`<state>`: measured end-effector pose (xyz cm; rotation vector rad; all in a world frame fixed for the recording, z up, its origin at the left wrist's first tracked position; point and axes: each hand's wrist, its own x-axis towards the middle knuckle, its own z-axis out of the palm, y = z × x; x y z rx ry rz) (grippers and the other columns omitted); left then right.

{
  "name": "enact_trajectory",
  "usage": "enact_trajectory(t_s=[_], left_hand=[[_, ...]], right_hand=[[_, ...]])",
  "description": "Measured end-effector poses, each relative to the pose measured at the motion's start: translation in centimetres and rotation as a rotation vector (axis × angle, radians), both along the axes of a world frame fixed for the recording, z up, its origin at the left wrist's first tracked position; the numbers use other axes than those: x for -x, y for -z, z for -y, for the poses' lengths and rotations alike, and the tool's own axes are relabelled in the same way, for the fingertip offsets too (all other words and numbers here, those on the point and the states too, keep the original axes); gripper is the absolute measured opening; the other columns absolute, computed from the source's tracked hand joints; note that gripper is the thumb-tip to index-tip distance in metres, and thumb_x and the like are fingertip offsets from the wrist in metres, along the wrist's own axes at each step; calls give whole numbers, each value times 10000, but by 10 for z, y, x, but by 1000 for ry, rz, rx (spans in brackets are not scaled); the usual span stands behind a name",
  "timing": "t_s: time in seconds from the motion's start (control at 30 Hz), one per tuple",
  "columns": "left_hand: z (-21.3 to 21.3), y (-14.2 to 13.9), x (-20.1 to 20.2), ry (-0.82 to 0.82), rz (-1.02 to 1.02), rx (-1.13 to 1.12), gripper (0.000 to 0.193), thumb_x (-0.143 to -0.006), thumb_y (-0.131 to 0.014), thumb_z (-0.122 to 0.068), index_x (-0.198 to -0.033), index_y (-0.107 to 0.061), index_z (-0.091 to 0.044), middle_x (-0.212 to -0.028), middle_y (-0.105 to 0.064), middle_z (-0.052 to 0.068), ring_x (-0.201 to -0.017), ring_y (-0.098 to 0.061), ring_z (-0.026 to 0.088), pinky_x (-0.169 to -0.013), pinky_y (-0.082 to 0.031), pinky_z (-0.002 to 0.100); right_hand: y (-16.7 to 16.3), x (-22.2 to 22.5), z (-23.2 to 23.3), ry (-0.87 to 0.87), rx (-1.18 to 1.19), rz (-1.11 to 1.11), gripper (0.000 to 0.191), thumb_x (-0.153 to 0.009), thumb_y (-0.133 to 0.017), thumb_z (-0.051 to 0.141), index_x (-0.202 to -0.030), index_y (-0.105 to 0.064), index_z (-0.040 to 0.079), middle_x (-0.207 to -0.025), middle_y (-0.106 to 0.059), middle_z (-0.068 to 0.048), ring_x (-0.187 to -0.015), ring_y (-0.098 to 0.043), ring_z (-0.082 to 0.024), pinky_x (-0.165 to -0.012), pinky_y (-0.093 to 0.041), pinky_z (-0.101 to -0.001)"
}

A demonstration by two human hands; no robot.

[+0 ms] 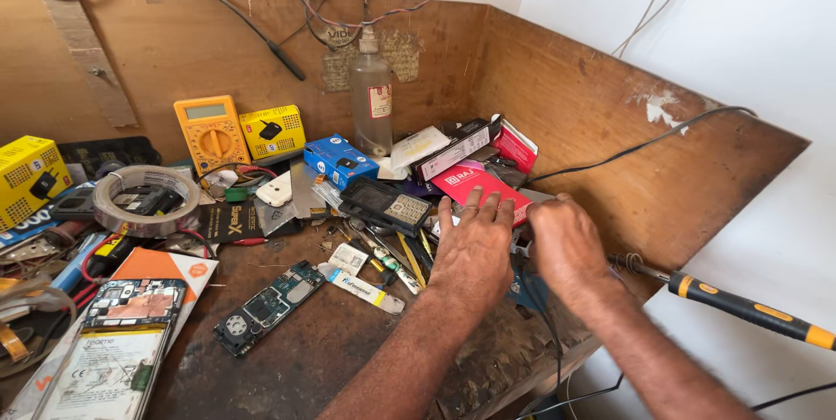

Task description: The person uses a prying tool to open a small black electronic device, separating the back cover from the main body. They continue to pry and lift the cover, exposing internal components, then set the device down on the cluttered workbench.

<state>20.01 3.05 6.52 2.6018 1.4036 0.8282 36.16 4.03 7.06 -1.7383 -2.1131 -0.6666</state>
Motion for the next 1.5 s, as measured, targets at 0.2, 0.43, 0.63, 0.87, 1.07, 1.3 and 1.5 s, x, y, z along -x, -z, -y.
enact_trajectory(t_s=[0.2, 0.43, 0.63, 0.87, 1.07, 1.3, 1.5], left_hand=[[13, -13, 11, 14, 51, -149, 755, -784, -648, -26, -1494, -393, -6, -1583, -329, 229, -1504, -238, 386, -1186, -131, 673], [32, -20, 28, 11, 135, -115, 819, -763, -662, -19, -1520, -347, -29, -1594, -257, 264, -1510, -191, 396, -1167, -99, 682], [45, -19, 42, 18, 135, -132, 794, -793, -641, -26, -1521, -325, 11, -1583, -218, 315, -1500, -164, 436, -1158, -100, 679], [52, -16, 76, -70, 171, -194, 710, -838, -636, -49, -1491, -369, 36, -1590, -230, 321, -1508, -194, 440, -1165, -148, 667], [52, -19, 114, -153, 249, -104, 623, -860, -640, -56, -1442, -430, 16, -1565, -265, 310, -1484, -247, 434, -1142, -175, 665], [57, -14, 125, -192, 250, -77, 575, -863, -636, -47, -1405, -453, 11, -1523, -300, 296, -1456, -281, 410, -1128, -195, 671], [63, -14, 121, -171, 320, -66, 534, -902, -651, -94, -1400, -489, 11, -1526, -331, 270, -1460, -320, 384, -1153, -218, 637]], right_hand=[[-46, -14, 25, 36, 104, -506, 176, -863, -755, 164, -998, -820, 72, -915, -797, -140, -762, -775, -258, -749, -588, -388], [-74, -10, 69, 283, 184, -620, 372, -878, -774, 370, -1064, -804, 50, -820, -799, -207, -755, -742, -295, -747, -594, -422], [-68, -15, 74, 241, 124, -611, 404, -866, -778, 394, -1057, -799, 39, -902, -802, -162, -813, -782, -264, -785, -594, -400], [-54, -17, 73, 409, 258, -354, 421, -876, -738, 463, -1078, -814, 102, -921, -814, -147, -899, -782, -322, -887, -606, -449], [-35, -28, 64, 509, 359, -170, 449, -941, -657, 533, -1167, -773, 162, -980, -793, -165, -1011, -748, -358, -919, -585, -488], [-24, -44, 58, 514, 282, -226, 297, -877, -698, 288, -1147, -819, 267, -989, -806, -167, -966, -764, -398, -940, -602, -483], [-28, -71, 71, 422, 168, -450, 235, -923, -725, 176, -1137, -812, 133, -819, -776, -159, -666, -695, -299, -613, -549, -390]])
